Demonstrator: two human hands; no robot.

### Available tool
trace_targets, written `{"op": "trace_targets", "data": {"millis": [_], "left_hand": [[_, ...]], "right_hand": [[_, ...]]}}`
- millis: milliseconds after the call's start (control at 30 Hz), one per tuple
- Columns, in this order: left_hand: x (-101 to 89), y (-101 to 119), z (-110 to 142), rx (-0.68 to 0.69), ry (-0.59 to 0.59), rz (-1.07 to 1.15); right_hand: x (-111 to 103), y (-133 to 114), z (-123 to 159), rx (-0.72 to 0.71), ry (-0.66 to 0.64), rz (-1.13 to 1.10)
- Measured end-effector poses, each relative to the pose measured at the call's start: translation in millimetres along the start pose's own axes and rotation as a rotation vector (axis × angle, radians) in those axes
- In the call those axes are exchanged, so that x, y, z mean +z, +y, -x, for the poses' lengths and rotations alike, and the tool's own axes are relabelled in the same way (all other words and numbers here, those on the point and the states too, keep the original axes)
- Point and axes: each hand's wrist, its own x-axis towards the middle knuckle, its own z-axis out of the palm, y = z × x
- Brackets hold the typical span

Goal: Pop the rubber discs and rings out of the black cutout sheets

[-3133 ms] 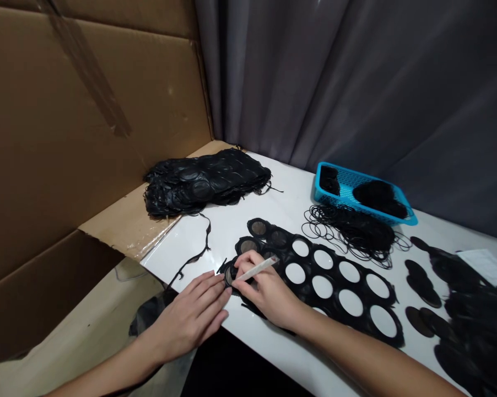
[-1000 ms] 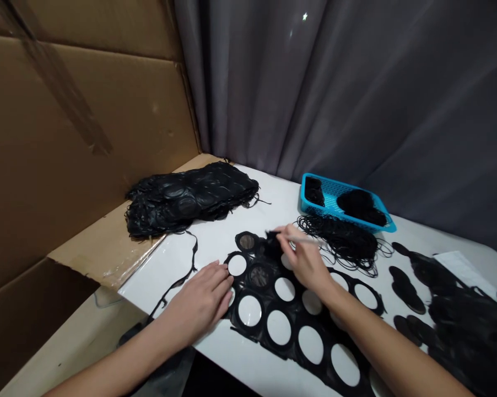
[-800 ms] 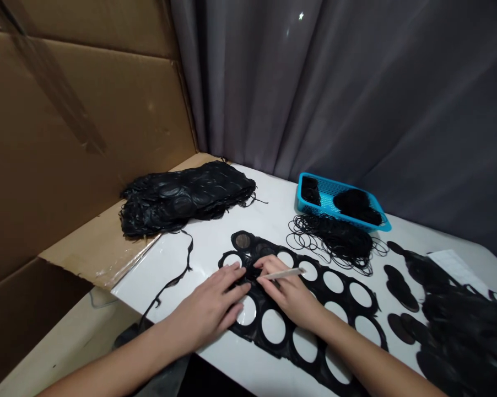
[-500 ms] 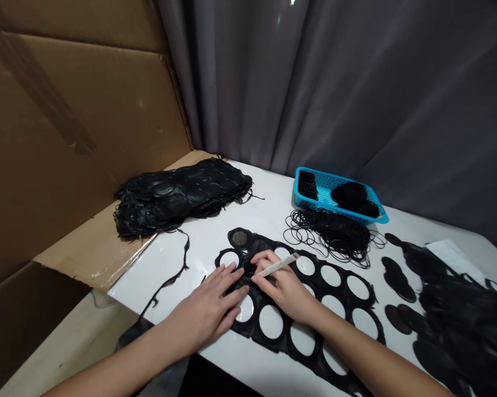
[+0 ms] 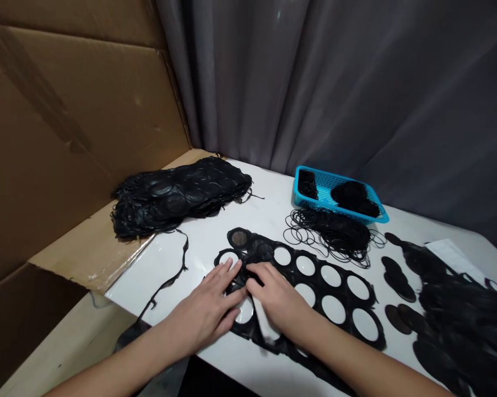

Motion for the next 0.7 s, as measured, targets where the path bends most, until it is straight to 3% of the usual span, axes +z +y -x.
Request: {"op": "trace_targets", "data": {"millis": [67,200,300,500,700], "left_hand": [[1.4,0,0,0.004,-0.005,-0.012],[-0.2,-1,0,0.004,-0.022,-0.045],[-6.1,1,-6,-0.005,-0.015,-0.048],[1.0,-10,-36,-0.060,0.106,-0.097],[25.3,-24,-39,-0.031,0.076,-0.159]], "right_hand": [[-7,9,-7,0.038,0.065,0.031],[-45,45,-32,0.203,0.287,0.062],[-61,63,-42,0.190,0.342,0.087],[-35,52,-34,0.050,0.102,-0.062],[-26,49,-33,0.194,0.136,-0.241]]}}
